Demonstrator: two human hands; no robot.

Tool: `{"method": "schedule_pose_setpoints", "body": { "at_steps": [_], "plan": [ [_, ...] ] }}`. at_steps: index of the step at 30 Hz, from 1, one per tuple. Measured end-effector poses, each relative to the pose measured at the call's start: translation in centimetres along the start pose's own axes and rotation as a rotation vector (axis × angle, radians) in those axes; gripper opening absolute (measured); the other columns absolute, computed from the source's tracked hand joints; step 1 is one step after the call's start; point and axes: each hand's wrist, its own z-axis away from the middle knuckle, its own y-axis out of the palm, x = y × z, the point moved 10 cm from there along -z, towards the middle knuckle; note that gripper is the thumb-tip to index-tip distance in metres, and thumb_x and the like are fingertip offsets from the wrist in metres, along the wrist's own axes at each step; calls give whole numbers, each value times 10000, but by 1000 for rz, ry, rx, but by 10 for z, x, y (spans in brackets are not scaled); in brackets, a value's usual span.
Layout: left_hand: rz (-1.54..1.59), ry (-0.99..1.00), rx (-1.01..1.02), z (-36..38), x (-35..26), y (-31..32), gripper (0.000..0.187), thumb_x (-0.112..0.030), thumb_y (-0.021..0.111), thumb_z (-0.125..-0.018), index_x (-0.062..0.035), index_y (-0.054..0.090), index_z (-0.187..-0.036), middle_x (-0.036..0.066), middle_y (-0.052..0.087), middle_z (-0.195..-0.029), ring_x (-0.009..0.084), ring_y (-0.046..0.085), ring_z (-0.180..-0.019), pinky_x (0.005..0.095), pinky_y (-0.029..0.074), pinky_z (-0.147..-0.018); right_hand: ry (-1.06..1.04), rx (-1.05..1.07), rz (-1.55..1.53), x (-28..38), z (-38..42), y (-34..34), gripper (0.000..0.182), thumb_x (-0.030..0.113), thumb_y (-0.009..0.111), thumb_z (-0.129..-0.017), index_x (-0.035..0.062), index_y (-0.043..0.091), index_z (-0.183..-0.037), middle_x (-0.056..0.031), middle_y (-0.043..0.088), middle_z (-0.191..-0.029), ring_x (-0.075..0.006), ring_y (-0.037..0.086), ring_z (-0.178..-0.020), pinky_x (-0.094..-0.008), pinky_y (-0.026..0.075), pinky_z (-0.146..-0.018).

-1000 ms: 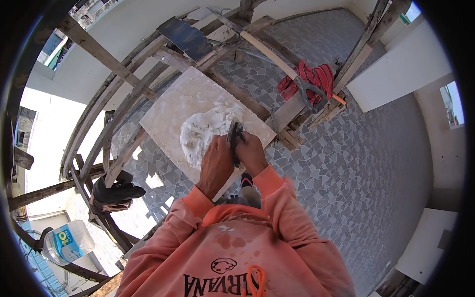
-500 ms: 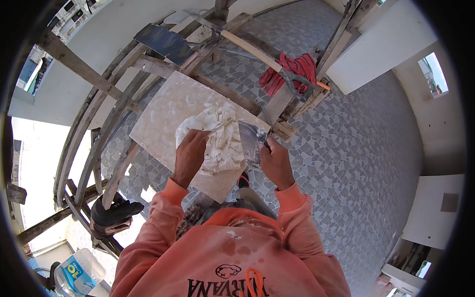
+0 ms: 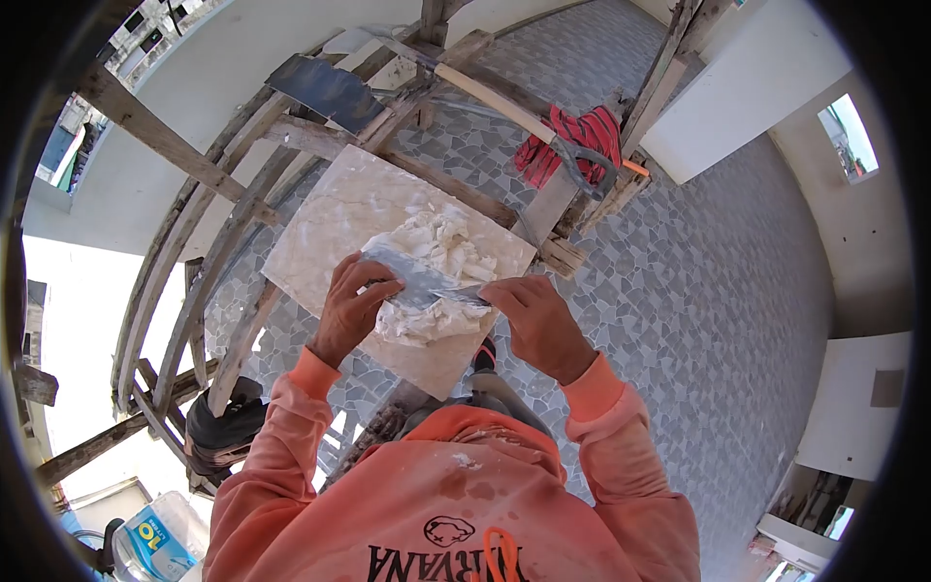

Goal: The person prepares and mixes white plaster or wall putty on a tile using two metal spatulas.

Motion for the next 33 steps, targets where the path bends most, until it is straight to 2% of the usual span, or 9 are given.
{"method": "schedule_pose_setpoints", "body": {
  "at_steps": [5, 12, 15, 18, 19, 22, 23, 26, 33],
  "plan": [
    [41, 46, -13, 6, -6, -8, 383, 63, 697, -716, -154, 677, -1030, 11, 611, -999, 219, 616, -1010, 493, 407, -1063, -105, 47, -68, 6, -12, 10, 391, -125, 565, -782, 54, 609, -1127, -107, 670, -1086, -321, 623, -1029, -421, 477, -909],
    [75, 62, 2, 11, -23, -16, 391, 76, 696, -701, -137, 679, -1027, 20, 618, -1026, 224, 611, -1029, 501, 419, -1060, -172, 211, -162, -37, -51, 61, 362, -79, 566, -801, 88, 620, -1118, -106, 673, -1105, -323, 622, -1046, -413, 479, -931],
    [177, 7, -81, 10, -22, -29, 348, 92, 686, -735, -107, 680, -1021, 48, 631, -1013, 256, 629, -985, 452, 486, -974, -190, 195, -94, -42, -61, 79, 354, -53, 586, -782, 87, 626, -1104, -99, 662, -1092, -316, 610, -1054, -414, 461, -950],
    [281, -293, -168, 12, 0, -49, 295, 115, 668, -782, -63, 668, -1018, 79, 655, -972, 292, 650, -910, 368, 520, -852, -237, 140, 0, -40, -59, 86, 319, -22, 589, -777, 84, 640, -1073, -87, 623, -1038, -294, 591, -1029, -408, 446, -949],
    [238, -331, -214, 11, 6, -56, 178, 47, 656, -855, -15, 644, -1022, 120, 648, -940, 318, 641, -844, 335, 509, -757, -257, 123, 24, -34, -58, 88, 302, -8, 587, -778, 83, 647, -1060, -83, 605, -1014, -284, 583, -1017, -405, 440, -947],
    [174, -463, -88, 3, 19, -58, 146, -19, 638, -899, 19, 623, -1039, 156, 638, -936, 326, 625, -820, 341, 501, -751, -314, 50, 137, -14, -56, 76, 245, 52, 588, -802, 82, 644, -1038, -85, 548, -991, -281, 548, -1024, -406, 442, -939],
    [189, -441, -62, -1, 22, -53, 178, -87, 628, -923, 27, 611, -1058, 178, 633, -942, 353, 629, -825, 367, 503, -749, -327, 39, 157, -9, -56, 73, 225, 67, 586, -808, 78, 641, -1025, -87, 545, -994, -279, 545, -1029, -406, 442, -938],
    [161, -343, 40, -16, 13, -39, 184, -92, 600, -923, 1, 615, -1082, 172, 634, -971, 379, 634, -859, 425, 508, -731, -369, 6, 209, 6, -60, 64, 184, 104, 587, -821, 68, 632, -995, -90, 539, -995, -276, 538, -1034, -406, 443, -938],
    [110, -327, 322, -40, 19, 12, 218, -117, 594, -917, -3, 630, -1100, 196, 662, -1001, 415, 631, -909, 451, 504, -777, -379, -38, 252, 17, -57, 52, 171, 104, 592, -821, 56, 625, -981, -88, 534, -985, -274, 535, -1016, -402, 448, -933]
  ]
}}
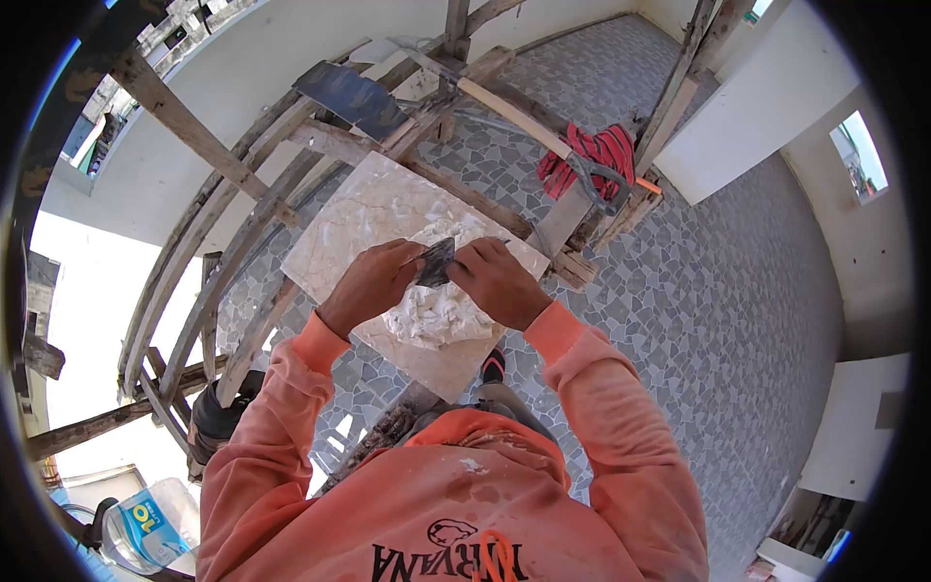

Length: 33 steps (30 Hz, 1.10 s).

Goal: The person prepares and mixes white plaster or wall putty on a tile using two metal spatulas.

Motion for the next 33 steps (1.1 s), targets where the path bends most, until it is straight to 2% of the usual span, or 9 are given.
{"method": "schedule_pose_setpoints", "body": {
  "at_steps": [5, 8, 11, 13, 17, 20, 26, 29, 33],
  "plan": [
    [27, -17, -15, 0, 29, 15, 243, -156, 596, -928, 15, 625, -1099, 212, 668, -928, 407, 631, -849, 458, 490, -759, 183, -18, -5, -17, 17, -20, 214, 47, 587, -806, 48, 625, -1017, -94, 543, -984, -284, 549, -993, -407, 467, -903],
    [108, -229, 9, 4, 44, 8, 251, -160, 589, -923, 30, 628, -1083, 243, 674, -955, 433, 639, -913, 471, 491, -760, 356, 16, -76, -37, 37, -20, 267, -7, 596, -784, 38, 620, -1046, -111, 562, -991, -305, 578, -967, -409, 501, -851],
    [197, -292, -209, 13, 68, -3, 272, -197, 601, -922, 57, 618, -1020, 269, 649, -852, 414, 642, -802, 454, 475, -719, 512, -23, -198, -34, 56, -20, 308, -40, 602, -766, 26, 612, -1067, -130, 582, -1013, -322, 602, -947, -408, 528, -799],
    [223, -410, -219, 19, 84, -2, 284, -207, 602, -919, 68, 600, -988, 250, 619, -788, 350, 612, -725, 435, 461, -687, 574, -75, -264, -19, 63, -15, 334, -54, 604, -760, 19, 607, -1086, -140, 591, -1031, -330, 611, -941, -407, 540, -771],
    [315, -551, -228, 32, 107, 8, 288, -211, 598, -916, 76, 577, -924, 153, 564, -704, 202, 514, -646, 391, 429, -632, 457, -144, -185, 38, 46, -8, 362, -16, 615, -758, 2, 582, -1117, -129, 582, -1054, -308, 595, -973, -388, 501, -825],
    [547, -612, -232, 42, 118, 21, 287, -209, 591, -925, 77, 590, -924, 84, 565, -727, 145, 490, -678, 365, 423, -628, 388, -110, -153, 62, 35, 7, 356, 37, 619, -763, 5, 572, -1115, -117, 571, -1038, -283, 585, -961, -373, 481, -830],
    [577, -634, -230, 52, 119, 22, 302, -193, 579, -935, 97, 615, -1014, 65, 605, -801, 136, 523, -723, 330, 439, -663, 418, -41, -41, 43, 32, 35, 329, 63, 623, -757, 21, 575, -1079, -107, 563, -980, -272, 582, -903, -367, 495, -796],
    [663, -664, -203, 57, 115, 25, 315, -184, 566, -954, 102, 613, -1077, 68, 632, -842, 133, 556, -741, 309, 462, -683, 589, -44, -123, 9, 45, 55, 345, 18, 631, -770, 19, 579, -1111, -110, 588, -1036, -301, 615, -967, -385, 529, -749],
    [878, -744, -221, 63, 115, 30, 312, -178, 557, -980, 88, 605, -1136, 71, 657, -885, 126, 601, -756, 288, 488, -677, 757, -219, -284, -16, 60, 44, 208, 11, 590, -834, -8, 582, -1042, -165, 603, -938, -353, 630, -843, -417, 524, -698]
  ]
}}
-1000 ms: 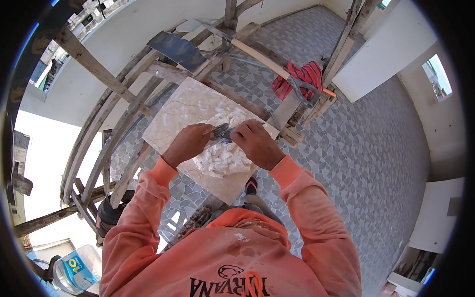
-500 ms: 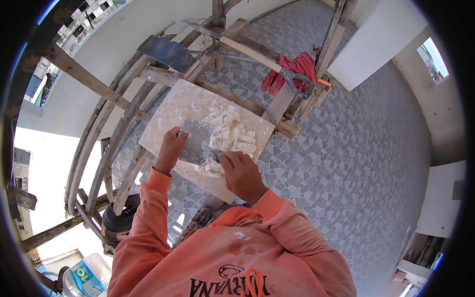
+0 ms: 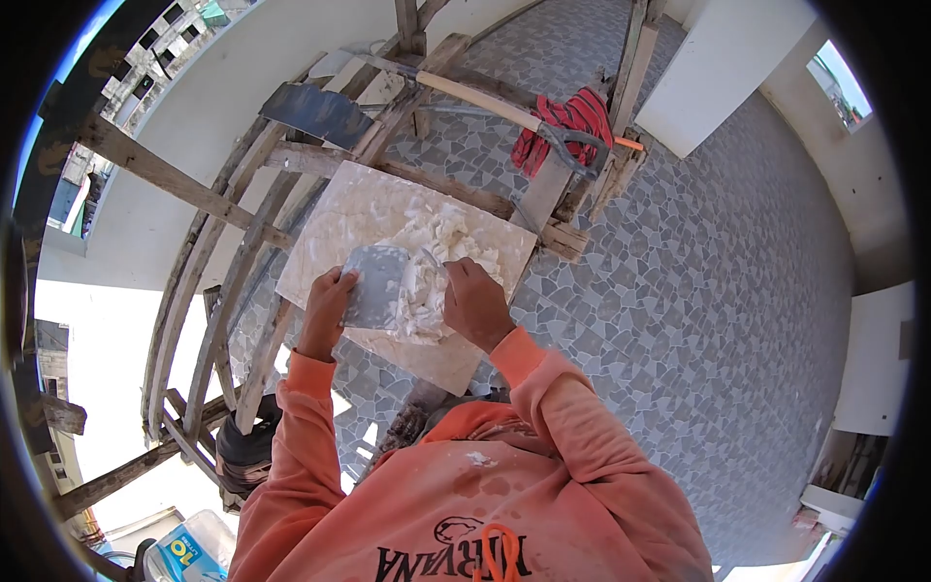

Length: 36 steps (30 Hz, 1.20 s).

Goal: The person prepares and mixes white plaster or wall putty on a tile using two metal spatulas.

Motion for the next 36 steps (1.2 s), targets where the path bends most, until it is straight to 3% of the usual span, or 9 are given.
{"method": "schedule_pose_setpoints", "body": {
  "at_steps": [3, 6, 9, 12, 18, 27, 30, 32, 36],
  "plan": [
    [85, 8, 0, 0, 0, -2, 294, -182, 564, -988, 70, 602, -1134, 64, 669, -894, 116, 627, -729, 262, 503, -637, 22, -76, -96, 12, 9, -16, 100, 42, 569, -888, -15, 580, -970, -192, 586, -876, -324, 643, -784, -420, 512, -676],
    [144, 37, -9, 3, -5, 2, 282, -198, 574, -991, 51, 600, -1121, 50, 676, -886, 101, 642, -704, 241, 518, -621, 545, 188, -372, -15, 32, 10, 64, 75, 566, -923, 16, 583, -939, -157, 614, -893, -234, 654, -793, -416, 500, -655],
    [165, 23, 36, 3, -5, 5, 295, -207, 592, -987, 46, 598, -1139, 41, 676, -893, 85, 637, -705, 229, 513, -613, 970, 314, -803, -47, 56, 39, 113, 94, 554, -957, 16, 591, -1030, -139, 648, -996, -236, 664, -882, -371, 539, -754],
    [180, 8, 102, 3, -1, 9, 304, -213, 612, -977, 45, 605, -1137, 32, 673, -896, 68, 621, -692, 222, 501, -599, 992, 104, -1663, -42, 57, 70, 135, 88, 558, -973, 1, 564, -1076, -98, 648, -1047, -189, 653, -898, -382, 548, -817],
    [170, -8, 148, 12, 4, 14, 315, -232, 632, -965, 27, 613, -1143, 24, 676, -902, 66, 620, -706, 230, 503, -630, 878, 182, -1864, -27, 49, 76, 216, 93, 536, -988, -34, 539, -1163, -114, 648, -1084, -213, 656, -992, -399, 534, -937],
    [131, -71, 93, 16, 35, -17, 292, -215, 636, -956, 24, 619, -1123, 25, 674, -876, 84, 631, -698, 247, 517, -629, 848, 127, -1752, -47, 36, 53, 206, 86, 544, -982, -10, 561, -1163, -82, 658, -1055, -196, 667, -943, -362, 544, -885],
    [270, -110, 91, 18, 54, -20, 247, -196, 606, -971, 28, 622, -1074, 38, 675, -865, 99, 640, -693, 259, 530, -625, 749, 160, -1302, -44, 29, 21, 188, 56, 537, -972, 27, 549, -1158, -58, 639, -1003, -155, 653, -873, -347, 549, -765],
    [362, -116, 88, 21, 62, -12, 219, -178, 580, -983, 27, 623, -1047, 49, 675, -859, 107, 646, -690, 264, 537, -621, 612, 177, -902, -20, 18, -9, 233, 28, 526, -961, 29, 545, -1193, -77, 653, -1023, -192, 669, -879, -350, 547, -752],
    [497, -191, 137, 32, 65, 22, 204, -155, 536, -1004, 27, 622, -1038, 58, 672, -876, 121, 655, -712, 265, 546, -634, -79, 11, -356, 59, 13, -42, 395, -42, 523, -911, 9, 507, -1303, -142, 640, -1176, -289, 658, -1039, -365, 540, -849]
  ]
}}
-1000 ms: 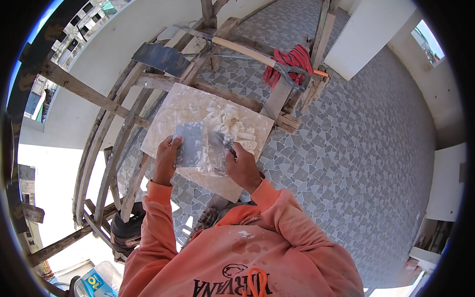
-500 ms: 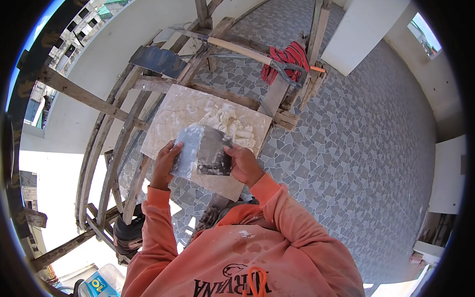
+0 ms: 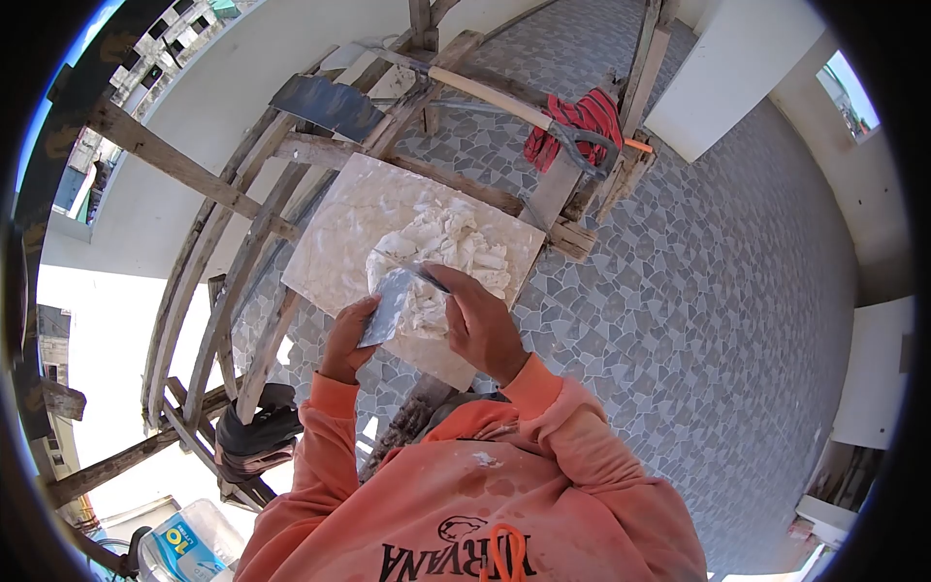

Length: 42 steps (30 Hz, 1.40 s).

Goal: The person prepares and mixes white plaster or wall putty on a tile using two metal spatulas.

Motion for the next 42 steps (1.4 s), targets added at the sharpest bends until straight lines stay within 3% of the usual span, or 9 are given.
{"method": "schedule_pose_setpoints", "body": {
  "at_steps": [4, 14, 18, 19, 23, 35, 37, 40, 42],
  "plan": [
    [101, 86, 96, -7, 10, 18, 232, -136, 510, -1014, 53, 599, -1116, 90, 688, -968, 151, 683, -795, 279, 570, -696, -296, 193, 212, 23, 27, 39, 649, -109, 532, -755, 21, 480, -1389, -167, 487, -1441, -324, 457, -1354, -479, 342, -1138],
    [-13, 108, 4, 5, -2, 17, 242, -138, 554, -996, 46, 584, -1151, 82, 700, -948, 121, 687, -748, 252, 567, -665, -224, 258, 460, -48, 45, 18, 699, -99, 570, -702, 45, 502, -1382, -143, 502, -1434, -302, 451, -1363, -464, 312, -1165],
    [-12, 169, -14, 12, -17, 14, 247, -161, 578, -987, 41, 593, -1129, 67, 697, -916, 107, 674, -700, 237, 554, -625, 6, 119, 312, -78, 50, -19, 438, -44, 567, -833, 16, 563, -1267, -149, 639, -1204, -328, 611, -1110, -397, 463, -979],
    [-15, 156, -14, 14, -19, 15, 245, -162, 582, -985, 39, 596, -1123, 64, 696, -909, 103, 669, -689, 235, 549, -617, 319, 66, 135, -84, 48, -29, 237, 35, 532, -957, -6, 587, -1184, -95, 687, -1004, -225, 658, -883, -310, 497, -817],
    [-34, 91, 41, 13, -18, 26, 230, -165, 593, -977, 31, 607, -1097, 53, 692, -884, 90, 656, -659, 226, 533, -591, 629, -97, -623, -94, 34, -27, 249, 208, 560, -1011, -10, 623, -1113, 45, 608, -909, -12, 481, -772, -208, 434, -679],
    [109, -15, 43, 1, 20, 35, 230, -150, 582, -976, 57, 631, -1061, 84, 700, -881, 117, 671, -660, 227, 542, -578, 932, 114, -507, -128, 46, 18, 359, 336, 690, -931, -13, 676, -1015, 12, 649, -819, -47, 556, -687, -242, 468, -591],
    [136, 18, -7, -7, 10, 26, 228, -151, 577, -979, 56, 628, -1058, 84, 696, -872, 120, 667, -653, 228, 541, -573, 985, 166, -660, -105, 54, 23, 374, 365, 704, -916, -4, 678, -964, 17, 638, -790, -44, 553, -693, -240, 467, -602],
    [172, 88, 30, -12, -29, 19, 204, -142, 581, -981, 51, 617, -1038, 79, 683, -882, 121, 667, -684, 242, 556, -627, 897, 449, -245, -101, 79, 25, 374, 371, 698, -920, 1, 676, -970, 22, 637, -789, -36, 554, -715, -226, 474, -633],
    [36, 197, 45, -12, -61, 21, 219, -155, 589, -980, 48, 616, -1055, 76, 683, -886, 115, 661, -687, 229, 542, -619, 943, 295, -443, -104, 90, 20, 337, 329, 694, -930, 0, 668, -999, 34, 614, -789, -32, 500, -706, -213, 429, -619]
  ]
}}
